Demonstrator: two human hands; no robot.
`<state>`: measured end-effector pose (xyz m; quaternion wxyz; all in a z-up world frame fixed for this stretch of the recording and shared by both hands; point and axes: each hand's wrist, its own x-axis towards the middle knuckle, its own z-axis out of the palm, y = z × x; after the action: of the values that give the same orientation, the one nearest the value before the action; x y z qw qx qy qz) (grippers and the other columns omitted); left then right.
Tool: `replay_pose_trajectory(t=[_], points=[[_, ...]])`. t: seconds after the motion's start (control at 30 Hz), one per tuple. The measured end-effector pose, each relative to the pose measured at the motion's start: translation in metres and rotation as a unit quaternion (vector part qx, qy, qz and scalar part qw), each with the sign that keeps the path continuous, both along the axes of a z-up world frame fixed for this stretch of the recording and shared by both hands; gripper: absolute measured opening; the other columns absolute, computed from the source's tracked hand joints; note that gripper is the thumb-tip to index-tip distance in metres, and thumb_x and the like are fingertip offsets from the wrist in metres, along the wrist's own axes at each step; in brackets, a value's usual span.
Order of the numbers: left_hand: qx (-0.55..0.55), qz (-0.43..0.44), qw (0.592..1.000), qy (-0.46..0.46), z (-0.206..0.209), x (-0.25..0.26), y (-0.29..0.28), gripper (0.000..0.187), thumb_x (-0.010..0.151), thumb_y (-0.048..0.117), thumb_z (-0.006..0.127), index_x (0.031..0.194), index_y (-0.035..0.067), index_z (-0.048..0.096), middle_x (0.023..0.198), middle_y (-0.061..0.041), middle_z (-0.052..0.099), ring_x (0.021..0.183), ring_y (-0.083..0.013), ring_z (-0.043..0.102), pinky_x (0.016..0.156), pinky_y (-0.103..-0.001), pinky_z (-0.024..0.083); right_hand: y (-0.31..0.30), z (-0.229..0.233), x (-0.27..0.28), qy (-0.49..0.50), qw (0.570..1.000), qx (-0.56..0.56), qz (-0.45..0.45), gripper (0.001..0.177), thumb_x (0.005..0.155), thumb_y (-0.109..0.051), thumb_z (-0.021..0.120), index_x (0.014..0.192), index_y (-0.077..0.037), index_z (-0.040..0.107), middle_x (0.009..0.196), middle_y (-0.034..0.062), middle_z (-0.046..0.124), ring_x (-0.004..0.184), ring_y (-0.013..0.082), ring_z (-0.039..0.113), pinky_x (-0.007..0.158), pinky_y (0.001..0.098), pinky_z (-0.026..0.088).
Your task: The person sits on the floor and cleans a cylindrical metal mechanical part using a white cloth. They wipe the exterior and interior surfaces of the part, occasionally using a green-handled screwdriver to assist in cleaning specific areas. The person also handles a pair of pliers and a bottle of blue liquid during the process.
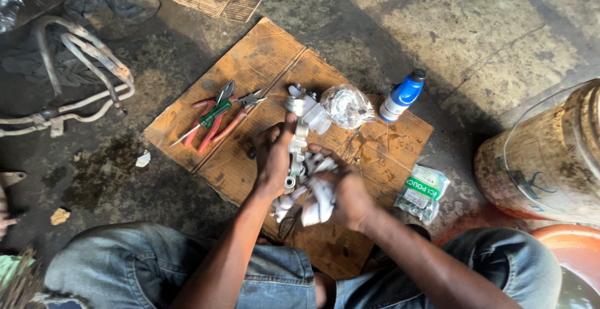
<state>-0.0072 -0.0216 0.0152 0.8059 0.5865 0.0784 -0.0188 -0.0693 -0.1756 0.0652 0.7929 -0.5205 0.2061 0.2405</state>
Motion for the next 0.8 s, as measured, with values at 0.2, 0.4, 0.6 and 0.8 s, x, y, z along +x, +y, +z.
replay_pose_trajectory(t=[0.2, 0.4, 0.6, 0.8], points=[[-0.191, -0.080, 0.943, 0.260, -0.001, 0.008, 0.023, 0.040, 0.097, 0.037, 0.051, 0.105, 0.001, 0.066, 0.072, -0.007, 0.070, 0.052, -0.0162, 0.063, 0.047, -0.032, 0.051, -0.009, 0.013, -0.005, -0.389, 0.800, -0.388, 0.242, 0.068, 0.077, 0.009, 0.058, 0.140, -0.014, 0.051, 0.115, 0.0182, 0.072, 0.087, 0.0251, 0.073, 0.071, 0.0379, 0.067], [-0.403, -0.224, 0.871, 0.171, -0.016, 0.011, 0.032, 0.041, 0.100, 0.039, 0.051, 0.097, 0.000, 0.064, 0.071, -0.010, 0.063, 0.053, -0.0191, 0.059, 0.046, -0.033, 0.051, -0.038, 0.022, 0.025, -0.238, 0.971, 0.012, -0.011, 0.075, 0.067, 0.016, 0.050, 0.140, -0.005, 0.052, 0.120, 0.0218, 0.068, 0.093, 0.0281, 0.072, 0.080, 0.0406, 0.061], [-0.436, -0.268, 0.848, 0.135, 0.011, 0.002, 0.024, 0.041, 0.100, 0.041, 0.050, 0.099, 0.002, 0.063, 0.077, -0.012, 0.064, 0.059, -0.0205, 0.061, 0.050, -0.034, 0.053, -0.052, 0.034, 0.030, -0.198, 0.974, 0.085, -0.074, 0.070, 0.073, 0.011, 0.046, 0.142, 0.000, 0.053, 0.116, 0.0224, 0.067, 0.097, 0.0301, 0.071, 0.090, 0.0418, 0.061], [-0.296, -0.202, 0.922, 0.146, 0.022, -0.005, 0.015, 0.036, 0.096, 0.037, 0.054, 0.106, 0.005, 0.068, 0.087, -0.008, 0.070, 0.067, -0.0166, 0.067, 0.055, -0.033, 0.056, -0.033, 0.035, 0.018, -0.258, 0.964, 0.052, 0.035, 0.050, 0.102, -0.023, 0.031, 0.145, -0.003, 0.046, 0.123, 0.0260, 0.068, 0.100, 0.0392, 0.074, 0.092, 0.0503, 0.064]])
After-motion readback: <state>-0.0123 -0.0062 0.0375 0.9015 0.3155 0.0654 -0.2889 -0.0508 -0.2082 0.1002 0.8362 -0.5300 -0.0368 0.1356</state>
